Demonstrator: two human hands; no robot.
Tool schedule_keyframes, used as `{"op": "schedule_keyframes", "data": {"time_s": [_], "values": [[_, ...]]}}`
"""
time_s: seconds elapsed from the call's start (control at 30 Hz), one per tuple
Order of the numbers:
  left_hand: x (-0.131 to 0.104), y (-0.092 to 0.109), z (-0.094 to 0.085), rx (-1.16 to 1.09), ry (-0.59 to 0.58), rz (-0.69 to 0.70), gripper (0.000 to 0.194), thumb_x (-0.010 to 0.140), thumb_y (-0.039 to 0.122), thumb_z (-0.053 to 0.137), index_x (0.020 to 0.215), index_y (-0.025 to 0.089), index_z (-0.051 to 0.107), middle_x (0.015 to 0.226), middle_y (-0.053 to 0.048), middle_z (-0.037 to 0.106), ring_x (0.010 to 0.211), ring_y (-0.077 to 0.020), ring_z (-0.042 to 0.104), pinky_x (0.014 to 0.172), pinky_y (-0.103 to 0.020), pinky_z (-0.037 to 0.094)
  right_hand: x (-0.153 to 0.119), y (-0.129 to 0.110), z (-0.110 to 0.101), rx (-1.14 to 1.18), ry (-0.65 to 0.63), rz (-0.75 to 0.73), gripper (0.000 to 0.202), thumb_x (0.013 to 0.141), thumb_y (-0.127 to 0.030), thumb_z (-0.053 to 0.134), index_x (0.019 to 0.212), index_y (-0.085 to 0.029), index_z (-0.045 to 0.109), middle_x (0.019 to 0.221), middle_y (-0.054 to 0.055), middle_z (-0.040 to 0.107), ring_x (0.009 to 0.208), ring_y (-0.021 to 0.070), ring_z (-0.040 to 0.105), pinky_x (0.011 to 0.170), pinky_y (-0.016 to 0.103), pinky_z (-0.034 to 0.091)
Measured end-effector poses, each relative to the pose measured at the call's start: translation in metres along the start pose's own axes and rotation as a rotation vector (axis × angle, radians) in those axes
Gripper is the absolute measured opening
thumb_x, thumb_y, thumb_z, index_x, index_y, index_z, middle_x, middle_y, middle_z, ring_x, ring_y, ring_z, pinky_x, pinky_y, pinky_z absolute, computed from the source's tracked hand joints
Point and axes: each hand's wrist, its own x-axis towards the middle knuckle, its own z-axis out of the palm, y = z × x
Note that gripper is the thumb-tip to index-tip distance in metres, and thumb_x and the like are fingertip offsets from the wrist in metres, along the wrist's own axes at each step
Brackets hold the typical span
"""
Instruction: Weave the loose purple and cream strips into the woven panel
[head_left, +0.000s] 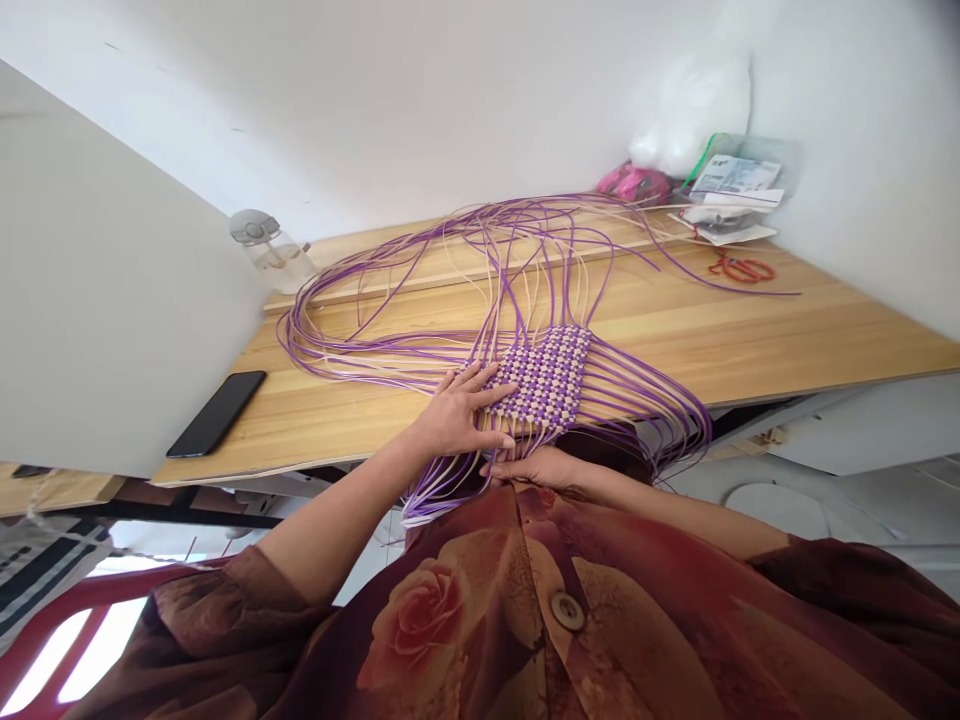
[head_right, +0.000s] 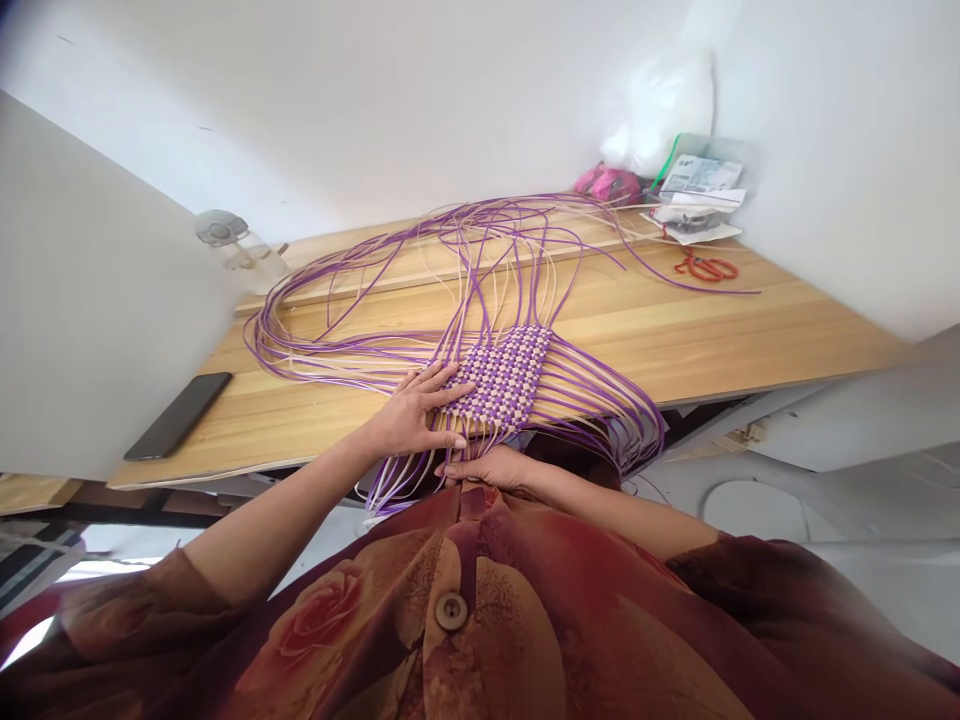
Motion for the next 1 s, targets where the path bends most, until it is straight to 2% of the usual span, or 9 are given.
{"op": "schedule_keyframes", "data": {"time_s": [0.13, 0.3, 0.43, 0.57, 0.73, 0.8, 0.9, 1.0], "values": [[0.000, 0.003, 0.004, 0.013, 0.026, -0.026, 0.081, 0.072, 0.076, 0.055, 0.144, 0.039, 0.041, 0.160, -0.002, 0.024, 0.148, -0.0299, 0.016, 0.118, -0.056, 0.011, -0.004, 0.000, -0.003, -0.091, 0.062, -0.015, 0.034, 0.063, -0.044, 0.081, 0.074, -0.013, 0.073, 0.070, 0.003, 0.068, 0.068, 0.0150, 0.062, 0.075, 0.032, 0.050], [0.000, 0.002, 0.006, 0.019, 0.038, -0.034, 0.083, 0.070, 0.077, 0.055, 0.143, 0.040, 0.041, 0.159, -0.001, 0.026, 0.148, -0.0291, 0.017, 0.118, -0.054, 0.010, -0.021, -0.006, -0.002, -0.127, 0.232, -0.130, 0.030, 0.070, -0.044, 0.076, 0.076, -0.015, 0.069, 0.078, 0.002, 0.069, 0.074, 0.0148, 0.061, 0.076, 0.030, 0.048], [0.000, 0.002, 0.006, 0.018, 0.036, -0.042, 0.083, 0.070, 0.077, 0.055, 0.143, 0.040, 0.041, 0.159, -0.001, 0.026, 0.148, -0.0289, 0.017, 0.119, -0.053, 0.010, -0.032, -0.005, -0.003, -0.118, 0.316, -0.114, 0.033, 0.071, -0.045, 0.075, 0.076, -0.014, 0.069, 0.077, 0.006, 0.069, 0.070, 0.0161, 0.062, 0.071, 0.031, 0.050], [0.000, 0.002, 0.006, 0.022, 0.035, -0.041, 0.082, 0.071, 0.076, 0.056, 0.143, 0.040, 0.041, 0.159, -0.001, 0.026, 0.148, -0.0284, 0.018, 0.119, -0.053, 0.010, -0.032, -0.001, -0.007, -0.049, 0.286, -0.079, 0.042, 0.070, -0.054, 0.073, 0.083, -0.014, 0.069, 0.083, 0.007, 0.071, 0.072, 0.0178, 0.066, 0.070, 0.034, 0.054], [0.001, 0.001, 0.006, 0.032, 0.032, -0.027, 0.082, 0.072, 0.076, 0.055, 0.144, 0.040, 0.041, 0.160, -0.001, 0.025, 0.148, -0.0288, 0.017, 0.119, -0.053, 0.010, -0.021, -0.010, -0.009, -0.024, 0.058, -0.096, 0.045, 0.069, -0.056, 0.074, 0.081, -0.013, 0.071, 0.083, 0.007, 0.071, 0.079, 0.0186, 0.067, 0.083, 0.036, 0.052], [0.001, 0.000, 0.006, 0.034, 0.030, -0.019, 0.082, 0.072, 0.076, 0.055, 0.144, 0.039, 0.041, 0.160, -0.001, 0.025, 0.148, -0.0289, 0.016, 0.119, -0.052, 0.010, -0.018, -0.012, -0.009, -0.022, 0.020, -0.103, 0.047, 0.068, -0.057, 0.074, 0.083, -0.013, 0.072, 0.083, 0.007, 0.071, 0.081, 0.0191, 0.067, 0.086, 0.036, 0.052], [0.001, 0.000, 0.006, 0.030, 0.029, -0.018, 0.080, 0.074, 0.075, 0.054, 0.144, 0.040, 0.040, 0.160, -0.001, 0.025, 0.148, -0.0285, 0.016, 0.119, -0.053, 0.010, -0.019, -0.009, -0.010, -0.020, 0.085, -0.112, 0.048, 0.068, -0.057, 0.074, 0.089, -0.013, 0.072, 0.085, 0.007, 0.072, 0.083, 0.0185, 0.067, 0.087, 0.036, 0.051], [0.001, 0.000, 0.006, 0.027, 0.025, -0.024, 0.078, 0.074, 0.075, 0.054, 0.144, 0.041, 0.039, 0.160, 0.000, 0.026, 0.148, -0.0285, 0.016, 0.118, -0.054, 0.010, -0.028, -0.004, -0.011, -0.028, 0.200, -0.098, 0.045, 0.070, -0.054, 0.073, 0.089, -0.014, 0.072, 0.088, 0.008, 0.072, 0.078, 0.0171, 0.066, 0.078, 0.033, 0.051]]}}
